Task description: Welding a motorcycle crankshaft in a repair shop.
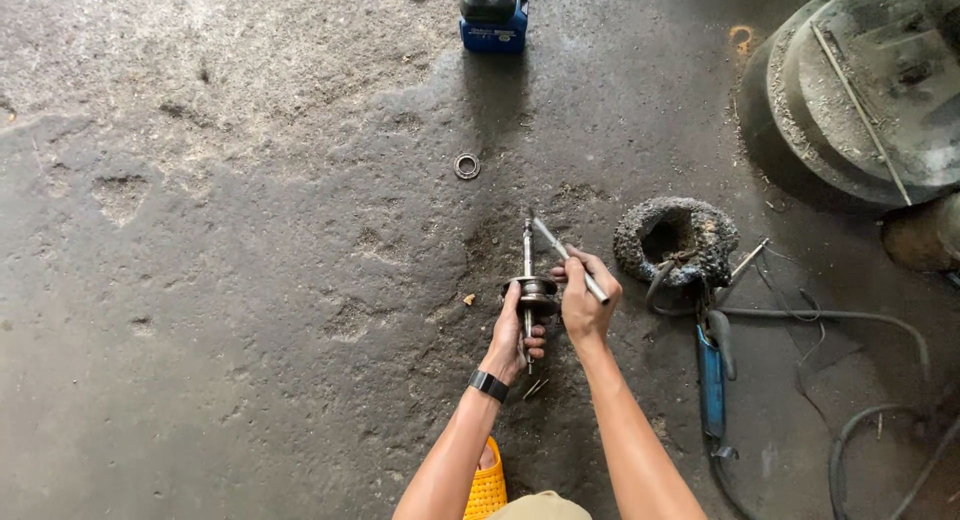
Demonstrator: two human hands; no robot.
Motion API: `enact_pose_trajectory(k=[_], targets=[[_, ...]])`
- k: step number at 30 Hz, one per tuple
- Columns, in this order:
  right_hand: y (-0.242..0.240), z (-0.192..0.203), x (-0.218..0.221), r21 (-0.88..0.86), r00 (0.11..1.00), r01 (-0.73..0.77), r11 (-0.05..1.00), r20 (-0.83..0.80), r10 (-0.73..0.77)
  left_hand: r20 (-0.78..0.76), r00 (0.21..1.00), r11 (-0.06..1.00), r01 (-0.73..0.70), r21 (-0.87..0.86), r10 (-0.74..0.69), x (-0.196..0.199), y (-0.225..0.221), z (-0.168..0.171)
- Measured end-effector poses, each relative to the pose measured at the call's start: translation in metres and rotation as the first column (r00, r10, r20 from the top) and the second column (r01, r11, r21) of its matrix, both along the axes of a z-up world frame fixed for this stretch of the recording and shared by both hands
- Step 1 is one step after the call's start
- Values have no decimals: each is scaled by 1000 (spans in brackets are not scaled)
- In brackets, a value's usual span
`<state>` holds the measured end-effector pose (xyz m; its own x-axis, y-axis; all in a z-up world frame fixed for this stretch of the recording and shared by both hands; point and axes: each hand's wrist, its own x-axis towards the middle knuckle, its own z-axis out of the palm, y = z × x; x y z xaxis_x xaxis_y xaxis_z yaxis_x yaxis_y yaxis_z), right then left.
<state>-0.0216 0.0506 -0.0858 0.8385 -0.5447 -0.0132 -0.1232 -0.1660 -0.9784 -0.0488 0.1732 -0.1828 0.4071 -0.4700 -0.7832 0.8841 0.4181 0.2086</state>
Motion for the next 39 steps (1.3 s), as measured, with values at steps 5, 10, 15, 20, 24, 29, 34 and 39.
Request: enact_pose_trajectory(k=[5, 10, 15, 20, 24, 29, 34, 39], targets=[[-2, -7, 1, -58, 998, -55, 997, 28, 57, 57, 998, 987, 22, 158, -31, 1, 1, 20], [-1, 9, 2, -130, 990, -63, 989, 121, 79, 93, 973, 852, 137, 505, -211, 7, 7, 34], [-3, 10, 5, -151, 997, -66, 986, 39, 72, 194, 932, 764, 119, 635, -306, 4, 9, 2], [-4, 2, 4, -232, 996, -78, 970, -50, 68, 192, 926, 739, 122, 663, -325, 6, 9, 7], [0, 20, 0, -168, 995, -66, 984, 68, 78, 202, 922, 727, 111, 678, -330, 3, 9, 4], [-5, 11, 6, -223, 994, -109, 969, -20, 108, 212, 902, 674, 109, 731, -375, 6, 10, 4], [-5, 9, 3, -265, 993, -114, 958, -5, 117, 171, 886, 622, 154, 768, -432, 5, 9, 16], [-6, 11, 0, -215, 992, -89, 972, 73, 107, 154, 868, 578, 172, 798, -472, 5, 9, 7]])
